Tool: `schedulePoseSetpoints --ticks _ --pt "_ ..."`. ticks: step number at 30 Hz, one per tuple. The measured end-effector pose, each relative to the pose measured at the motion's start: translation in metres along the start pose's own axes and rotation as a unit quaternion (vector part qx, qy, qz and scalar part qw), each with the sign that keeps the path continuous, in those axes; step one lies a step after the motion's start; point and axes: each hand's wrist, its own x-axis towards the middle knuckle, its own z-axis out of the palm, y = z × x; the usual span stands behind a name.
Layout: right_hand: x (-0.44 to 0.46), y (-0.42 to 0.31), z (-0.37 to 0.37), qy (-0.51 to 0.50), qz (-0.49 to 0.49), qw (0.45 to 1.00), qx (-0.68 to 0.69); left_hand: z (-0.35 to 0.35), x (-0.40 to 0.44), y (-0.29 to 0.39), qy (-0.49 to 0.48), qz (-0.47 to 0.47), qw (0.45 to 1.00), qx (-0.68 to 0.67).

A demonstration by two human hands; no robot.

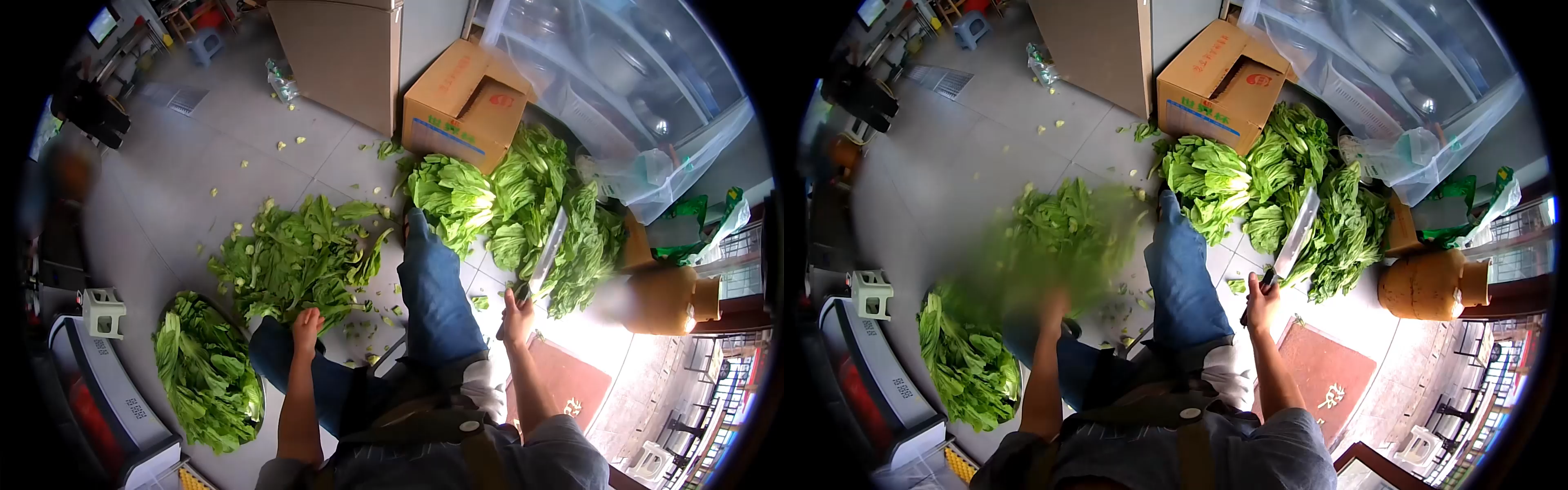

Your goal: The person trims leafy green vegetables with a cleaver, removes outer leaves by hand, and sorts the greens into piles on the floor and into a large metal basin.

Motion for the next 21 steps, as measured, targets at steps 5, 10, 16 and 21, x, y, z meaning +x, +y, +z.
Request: schedulePoseSetpoints --ticks 5,10,16,21 --pt "0.099 0.010 0.029 -0.153 0.156 0.939 0.267 0.053 -0.032 -0.052 -0.001 -0.103 0.993 -0.065" --pt "0.230 0.058 0.090 -0.203 0.244 0.853 0.415 0.073 -0.043 -0.103 -0.057 -0.152 0.982 0.095" --pt "0.327 0.101 0.167 -0.083 0.293 0.880 0.364 0.074 -0.042 -0.094 -0.011 -0.249 0.967 0.061" --pt "0.387 0.130 0.215 0.050 0.257 0.919 0.295 0.072 -0.047 -0.093 0.024 -0.339 0.940 0.029"
